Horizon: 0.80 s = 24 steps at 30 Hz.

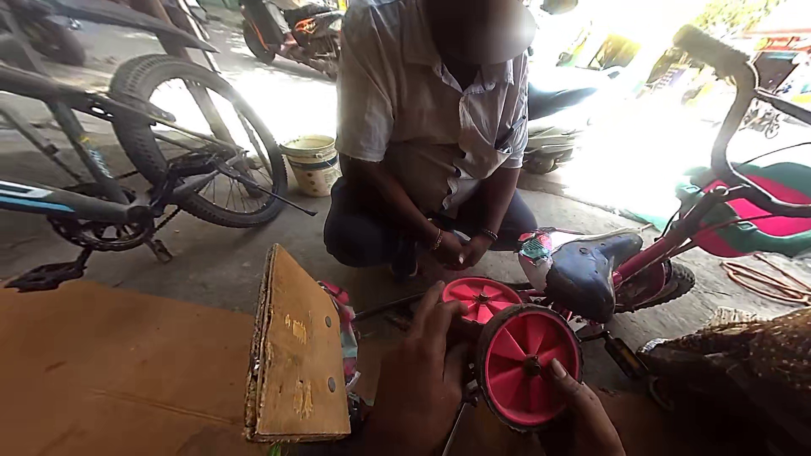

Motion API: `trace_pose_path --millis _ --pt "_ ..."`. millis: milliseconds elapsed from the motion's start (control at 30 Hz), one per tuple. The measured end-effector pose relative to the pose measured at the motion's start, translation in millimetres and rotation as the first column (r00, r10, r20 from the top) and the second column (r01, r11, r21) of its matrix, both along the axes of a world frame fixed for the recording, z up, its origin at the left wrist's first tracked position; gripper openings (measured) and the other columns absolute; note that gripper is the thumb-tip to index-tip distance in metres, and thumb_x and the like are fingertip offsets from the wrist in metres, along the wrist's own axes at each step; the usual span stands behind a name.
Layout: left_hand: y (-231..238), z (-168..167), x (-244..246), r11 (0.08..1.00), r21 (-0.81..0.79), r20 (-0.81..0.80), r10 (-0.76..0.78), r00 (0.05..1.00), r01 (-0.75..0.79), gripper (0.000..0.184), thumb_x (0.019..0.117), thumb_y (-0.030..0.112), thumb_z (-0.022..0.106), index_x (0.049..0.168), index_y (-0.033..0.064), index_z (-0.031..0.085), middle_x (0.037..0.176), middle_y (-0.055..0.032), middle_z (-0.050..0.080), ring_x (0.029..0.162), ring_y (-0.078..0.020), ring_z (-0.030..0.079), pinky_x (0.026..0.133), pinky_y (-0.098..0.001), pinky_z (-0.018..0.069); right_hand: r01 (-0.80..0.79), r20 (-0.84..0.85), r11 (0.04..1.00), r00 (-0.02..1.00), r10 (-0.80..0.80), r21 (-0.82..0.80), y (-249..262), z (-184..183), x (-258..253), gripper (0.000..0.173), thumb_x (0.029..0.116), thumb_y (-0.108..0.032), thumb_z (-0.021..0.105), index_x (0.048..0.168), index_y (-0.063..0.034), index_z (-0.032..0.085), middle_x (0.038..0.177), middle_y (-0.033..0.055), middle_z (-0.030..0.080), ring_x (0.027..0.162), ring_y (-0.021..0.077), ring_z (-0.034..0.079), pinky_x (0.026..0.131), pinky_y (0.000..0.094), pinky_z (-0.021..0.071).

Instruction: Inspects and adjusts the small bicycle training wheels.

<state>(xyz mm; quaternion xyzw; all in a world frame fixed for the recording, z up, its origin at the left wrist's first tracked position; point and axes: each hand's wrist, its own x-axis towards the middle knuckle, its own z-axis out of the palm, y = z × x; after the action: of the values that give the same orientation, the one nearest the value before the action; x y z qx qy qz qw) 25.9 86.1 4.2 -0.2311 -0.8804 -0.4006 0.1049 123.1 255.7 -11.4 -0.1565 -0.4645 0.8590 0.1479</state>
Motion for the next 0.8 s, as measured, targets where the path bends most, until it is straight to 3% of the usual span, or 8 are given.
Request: trace_pose_path --millis 133,300,367,433,533,667,733,800 --pt "2 -1 3 1.0 0.005 0.03 -0.015 0.999 0.015 0.034 0.1008 0.035 0.058 0.131 0.0215 0.063 0.159 -0.0018 0.044 0.123 -0.0201 0.064 0.091 -0.046 0.0581 0.055 -0.057 0.972 0.996 -0.07 -0.227 -18 1 1 0.032 0.1029 -0.025 0.043 0.121 -0.0017 0.055 0.102 0.0174 0.073 0.08 0.025 0.075 0.065 0.0406 0.0643" --pt "1 -4 -2 0.999 0.034 0.02 -0.007 1.0 0.007 0.042 0.1027 0.037 0.055 0.142 0.0221 0.055 0.16 0.002 0.042 0.131 -0.0154 0.058 0.098 -0.0453 0.0556 0.112 -0.055 0.926 0.988 -0.141 -0.359 -28 -2 6 0.035 0.1052 -0.029 0.038 0.122 -0.0022 0.053 0.102 0.0198 0.071 0.077 0.0276 0.074 0.064 0.0413 0.0642" --pt "0 -3 -5 0.998 0.06 0.004 0.014 1.0 -0.015 0.046 0.1033 0.037 0.055 0.148 0.0251 0.049 0.157 0.0043 0.045 0.127 -0.0136 0.06 0.097 -0.0439 0.0564 0.189 -0.016 0.896 0.977 -0.213 -0.403 -28 -4 2 0.037 0.1085 -0.031 0.033 0.119 -0.0027 0.055 0.097 0.0196 0.071 0.073 0.0265 0.074 0.061 0.0392 0.0638" --pt "0 -3 -7 0.998 0.062 -0.015 0.033 0.999 -0.032 0.048 0.1038 0.037 0.054 0.15 0.0263 0.046 0.155 0.0046 0.047 0.12 -0.0139 0.064 0.092 -0.0439 0.0585 0.228 0.01 0.901 0.97 -0.242 -0.369 -24 -11 -2 0.039 0.1097 -0.031 0.032 0.121 -0.0012 0.055 0.097 0.0215 0.071 0.074 0.0272 0.074 0.061 0.0382 0.0636" --pt "-1 -2 -11 0.999 0.035 -0.038 0.044 0.998 -0.042 0.047 0.1048 0.039 0.052 0.15 0.0262 0.047 0.156 0.0042 0.047 0.127 -0.0147 0.06 0.098 -0.0441 0.056 0.241 0.056 0.949 0.971 -0.234 -0.205 -15 -12 -6 0.039 0.1072 -0.028 0.037 0.119 0.0028 0.057 0.093 0.0223 0.071 0.071 0.0264 0.074 0.06 0.0374 0.0637" --pt "-5 -6 -16 0.998 0.042 -0.063 0.047 0.997 -0.045 0.047 0.1044 0.038 0.052 0.149 0.0249 0.048 0.156 0.0045 0.047 0.134 -0.0152 0.054 0.106 -0.0459 0.0497 0.28 0.064 0.959 0.959 -0.277 -0.047 -3 -12 -20 0.034 0.1071 -0.023 0.042 0.11 0.0057 0.059 0.075 0.0193 0.068 0.05 0.0185 0.064 0.043 0.0279 0.0542" --pt "-5 -7 -19 0.998 0.049 -0.062 0.047 0.997 -0.044 0.047 0.104 0.039 0.052 0.149 0.0257 0.048 0.155 0.005 0.048 0.133 -0.0148 0.055 0.105 -0.0459 0.0503 0.325 0.066 0.945 0.945 -0.322 -0.047 -2 -11 -24 0.031 0.1063 -0.02 0.045 0.118 0.0058 0.059 0.079 0.0211 0.068 0.055 0.0206 0.066 0.047 0.0301 0.0569" --pt "-5 -7 -21 0.997 0.063 -0.057 0.042 0.997 -0.038 0.047 0.1043 0.04 0.052 0.149 0.0249 0.048 0.155 0.0042 0.047 0.133 -0.0145 0.055 0.106 -0.0452 0.0506 0.335 0.063 0.938 0.942 -0.331 -0.092 -3 -9 -22 0.033 0.1061 -0.017 0.048 0.13 0.0038 0.056 0.097 0.0246 0.07 0.076 0.0274 0.073 0.065 0.0383 0.0637"
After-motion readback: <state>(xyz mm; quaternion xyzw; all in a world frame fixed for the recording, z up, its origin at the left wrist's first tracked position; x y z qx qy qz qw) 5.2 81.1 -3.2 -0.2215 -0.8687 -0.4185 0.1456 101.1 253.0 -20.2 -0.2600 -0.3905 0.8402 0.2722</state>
